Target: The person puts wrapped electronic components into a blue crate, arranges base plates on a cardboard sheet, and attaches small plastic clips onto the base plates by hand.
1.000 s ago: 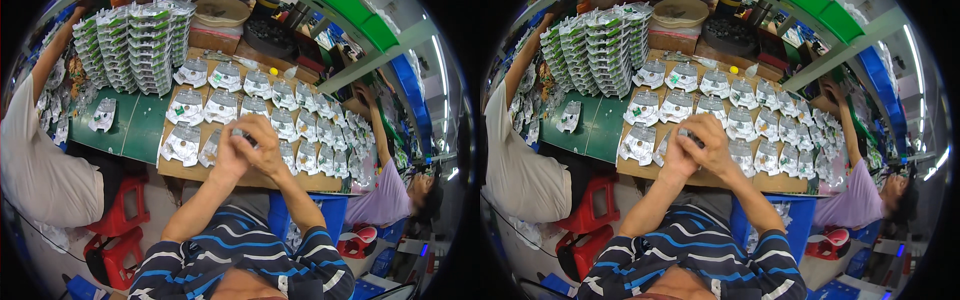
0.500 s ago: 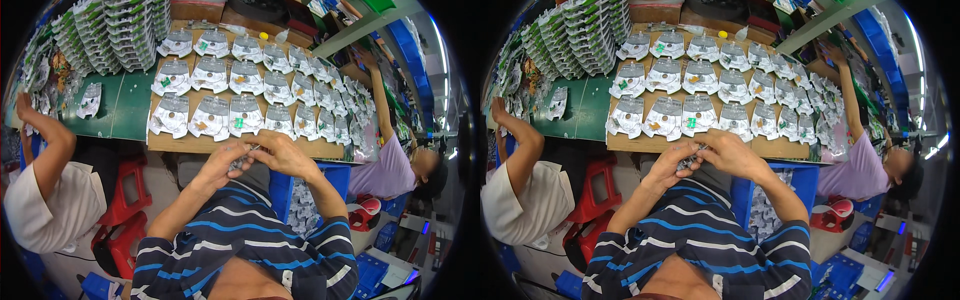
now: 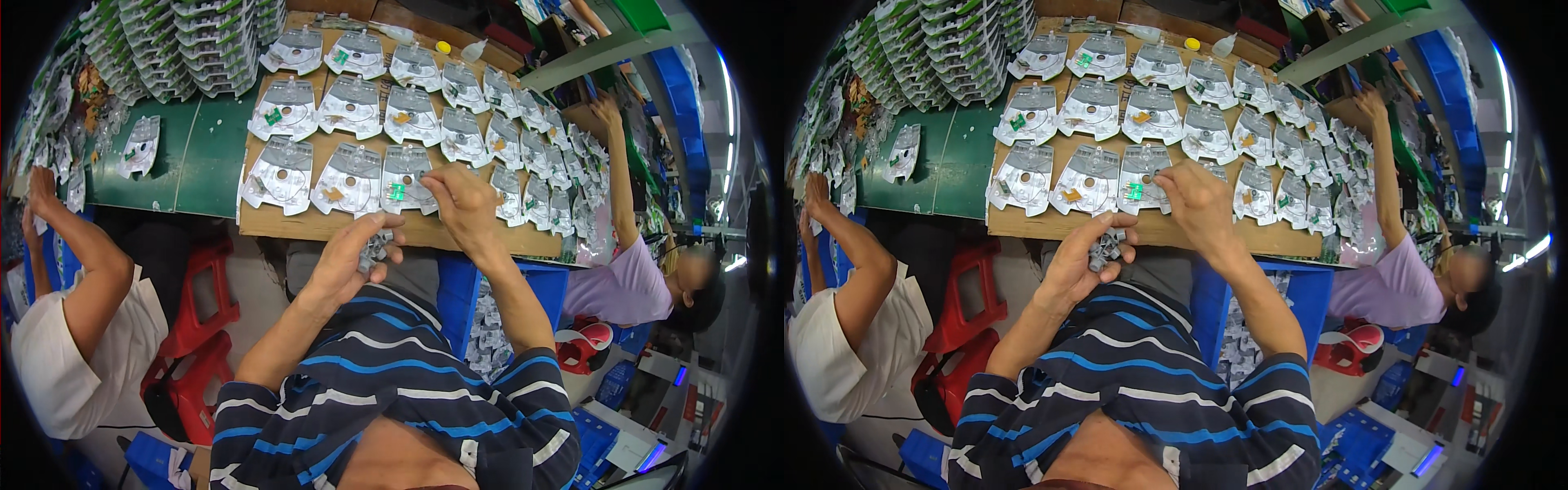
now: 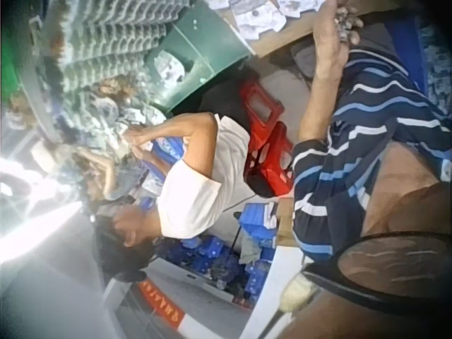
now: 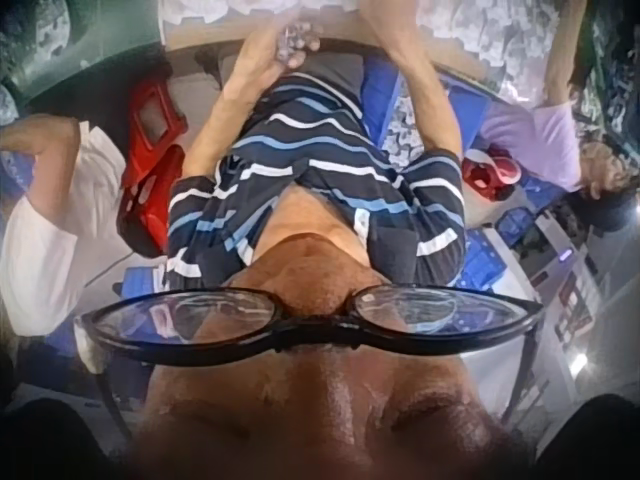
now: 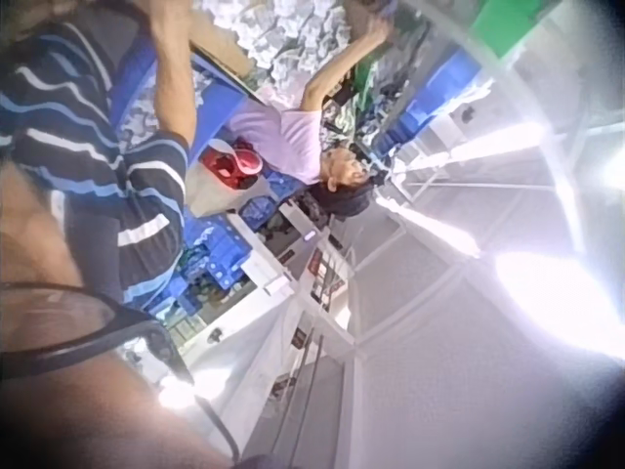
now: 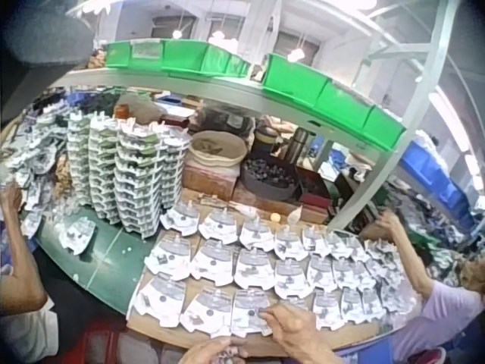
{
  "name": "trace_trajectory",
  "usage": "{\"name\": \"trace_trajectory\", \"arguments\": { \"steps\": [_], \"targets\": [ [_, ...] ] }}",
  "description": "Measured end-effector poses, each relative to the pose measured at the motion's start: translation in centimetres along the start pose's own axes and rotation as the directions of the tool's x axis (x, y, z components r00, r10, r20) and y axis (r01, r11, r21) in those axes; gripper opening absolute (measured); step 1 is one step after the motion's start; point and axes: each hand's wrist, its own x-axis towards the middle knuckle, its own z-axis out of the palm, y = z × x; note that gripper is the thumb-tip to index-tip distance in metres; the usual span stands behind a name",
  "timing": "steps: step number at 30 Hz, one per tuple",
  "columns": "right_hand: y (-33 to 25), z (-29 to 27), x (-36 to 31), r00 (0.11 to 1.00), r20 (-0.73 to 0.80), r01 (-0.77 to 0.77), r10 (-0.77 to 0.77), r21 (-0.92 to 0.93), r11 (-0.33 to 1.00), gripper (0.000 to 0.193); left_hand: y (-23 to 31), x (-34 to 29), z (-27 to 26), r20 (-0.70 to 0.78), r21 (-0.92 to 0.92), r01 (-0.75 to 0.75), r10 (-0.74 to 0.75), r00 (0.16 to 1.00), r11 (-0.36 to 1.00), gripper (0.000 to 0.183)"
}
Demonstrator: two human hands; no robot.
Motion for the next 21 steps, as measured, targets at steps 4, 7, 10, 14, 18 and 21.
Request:
{"name": "trace_trajectory", "arguments": {
  "steps": [4,7,10,14,18,21],
  "targets": [
    [0.9,1.7,-0.2,0.969,0.107,0.240,-0.221,-0.232,0.942,0.008,0.0,-1.3,-1.2,0.017,-0.044,-0.025,0.026,1.000,0.999,0.041],
    [0.3,1.9,0.1,0.952,0.181,0.289,-0.245,-0.281,0.915,0.009,0.0,-1.8,-2.2,0.028,-0.059,-0.036,0.037,0.999,0.998,0.041],
    [0.5,2.0,0.6,0.958,0.238,0.224,-0.162,-0.258,0.940,0.012,-0.1,-1.9,-3.2,0.037,-0.070,-0.033,0.036,0.999,0.997,0.042],
    [0.8,1.5,1.7,0.927,0.365,-0.041,0.091,-0.143,0.989,0.020,-0.2,-1.5,-3.9,0.052,-0.162,0.008,0.001,0.999,0.987,0.051],
    [-0.2,0.5,2.1,0.925,0.371,-0.027,0.079,-0.143,0.989,0.028,0.1,-0.8,-3.4,0.093,-0.184,0.003,0.015,0.996,0.983,0.065],
    [-3.2,0.4,1.9,0.959,0.281,0.057,-0.025,-0.109,0.992,0.026,0.1,-0.7,-3.2,0.090,-0.184,-0.019,0.036,0.995,0.983,0.068]
  ]
}}
